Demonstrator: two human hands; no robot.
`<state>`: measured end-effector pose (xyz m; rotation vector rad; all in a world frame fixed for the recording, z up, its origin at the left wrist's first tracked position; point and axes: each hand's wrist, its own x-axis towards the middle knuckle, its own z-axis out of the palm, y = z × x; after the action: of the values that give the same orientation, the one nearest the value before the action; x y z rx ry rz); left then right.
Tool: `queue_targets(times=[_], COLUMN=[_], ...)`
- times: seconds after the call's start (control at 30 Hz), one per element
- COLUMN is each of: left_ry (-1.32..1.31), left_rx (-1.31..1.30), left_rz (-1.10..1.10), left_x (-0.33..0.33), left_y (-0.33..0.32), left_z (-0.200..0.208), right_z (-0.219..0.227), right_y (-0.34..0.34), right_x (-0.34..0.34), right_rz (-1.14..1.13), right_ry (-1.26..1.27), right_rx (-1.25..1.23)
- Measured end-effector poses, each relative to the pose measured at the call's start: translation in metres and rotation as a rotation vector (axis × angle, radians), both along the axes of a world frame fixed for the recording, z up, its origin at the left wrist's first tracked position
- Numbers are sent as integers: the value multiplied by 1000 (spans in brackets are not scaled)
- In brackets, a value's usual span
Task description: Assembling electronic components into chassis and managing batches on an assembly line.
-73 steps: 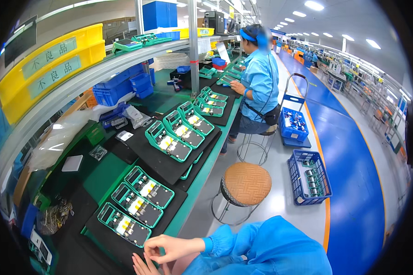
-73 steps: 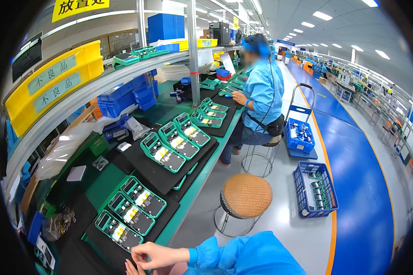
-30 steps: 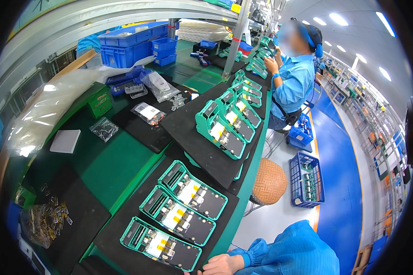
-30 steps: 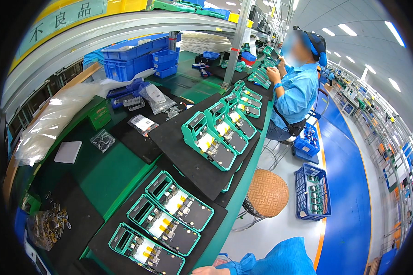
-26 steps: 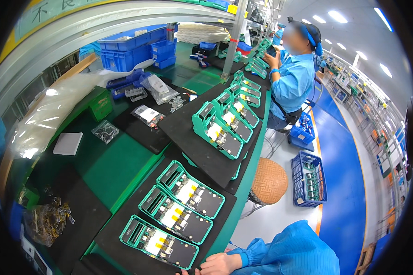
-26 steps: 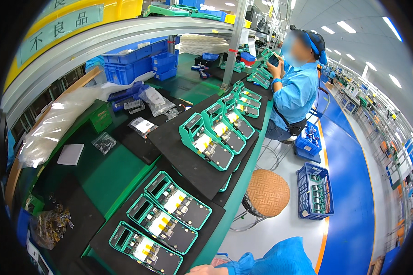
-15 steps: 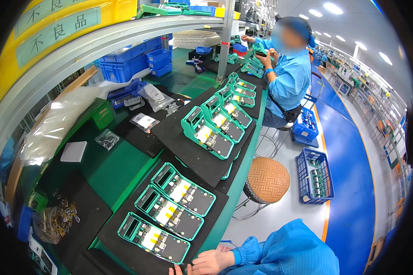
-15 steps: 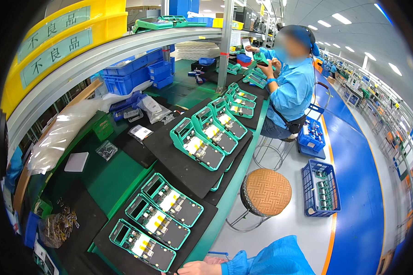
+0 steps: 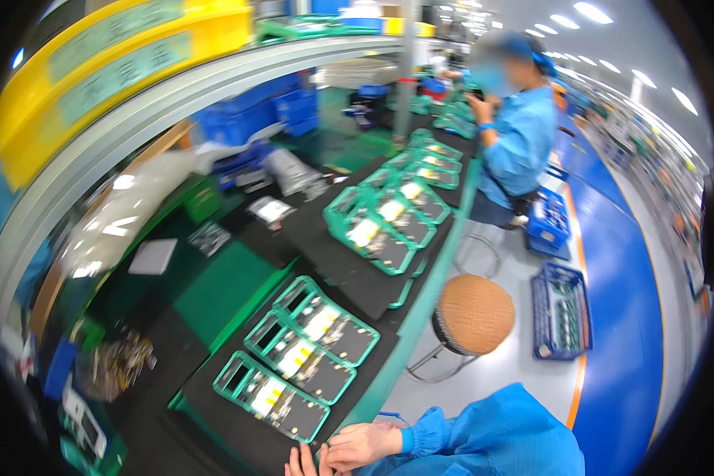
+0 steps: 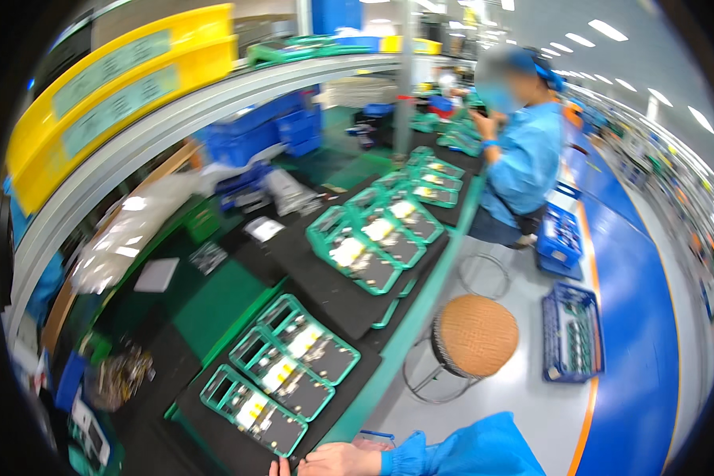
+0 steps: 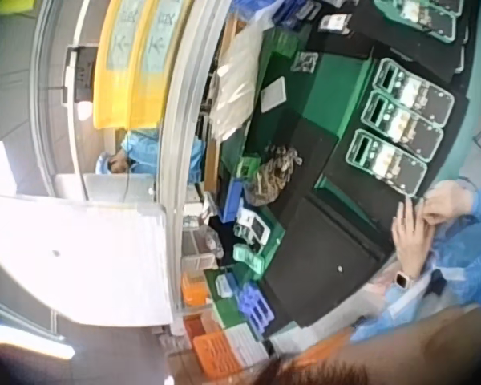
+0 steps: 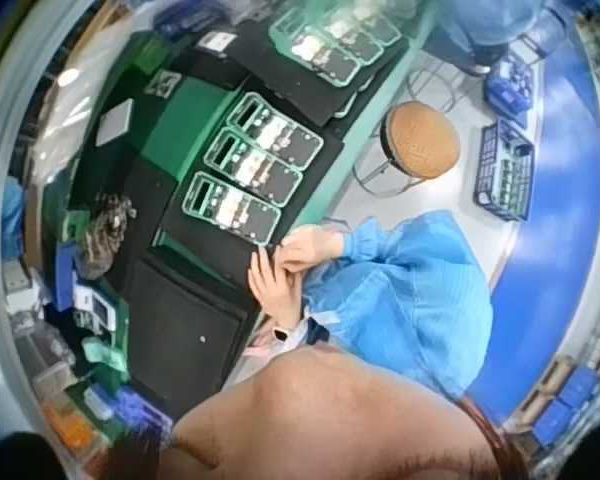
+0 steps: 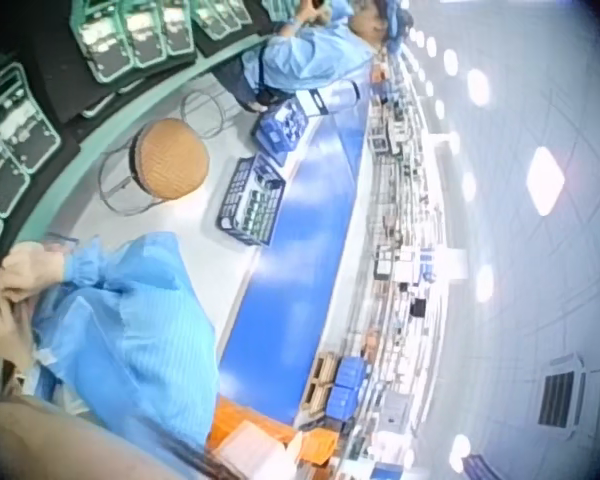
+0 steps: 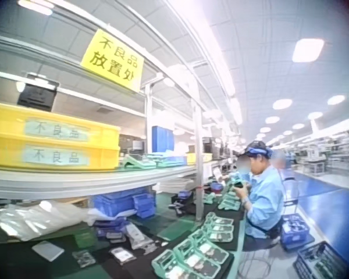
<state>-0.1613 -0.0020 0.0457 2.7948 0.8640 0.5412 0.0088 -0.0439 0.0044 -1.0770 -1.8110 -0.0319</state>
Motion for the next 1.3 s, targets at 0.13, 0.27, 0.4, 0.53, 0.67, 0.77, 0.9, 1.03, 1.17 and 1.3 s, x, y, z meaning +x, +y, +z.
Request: queue_targets(times=[0.13, 0.27, 0.4, 0.53, 0.67, 0.77, 0.9, 1.03, 1.17, 1.3], left_ry=[-21, 14, -123, -261, -375, -664, -700, -831, -858, -689], left_rx=[-20, -16, -138, -191, -210, -182, 199, -157, -679, -510], left_rz=[-43, -37, -19, -37, 99, 259, 858, 1195, 1093, 965], left_x=[2, -7, -8, -30, -60, -107, -209, -326, -318, -321], left_y=[4, 4, -1, -17, -42, -40, -6, 34, 45, 54], left_z=[-1, -8, -5, -5, 4, 48, 84, 45, 72, 46], right_z=[9, 5, 24, 62, 78, 84, 79, 75, 52, 47], right_y=[-4, -7, -4, 33, 55, 61, 63, 60, 61, 56], right_x=[5, -2, -11, -39, -55, -65, -81, -100, -104, -112], right_rz=[-151, -106, 13, 270, 368, 431, 418, 359, 353, 278], right_ry=[43, 505, 581, 560, 397, 360, 396, 335, 440, 598], right_rx=[-156, -372, -270, -278, -361, -576, -653, -623, -566, -492])
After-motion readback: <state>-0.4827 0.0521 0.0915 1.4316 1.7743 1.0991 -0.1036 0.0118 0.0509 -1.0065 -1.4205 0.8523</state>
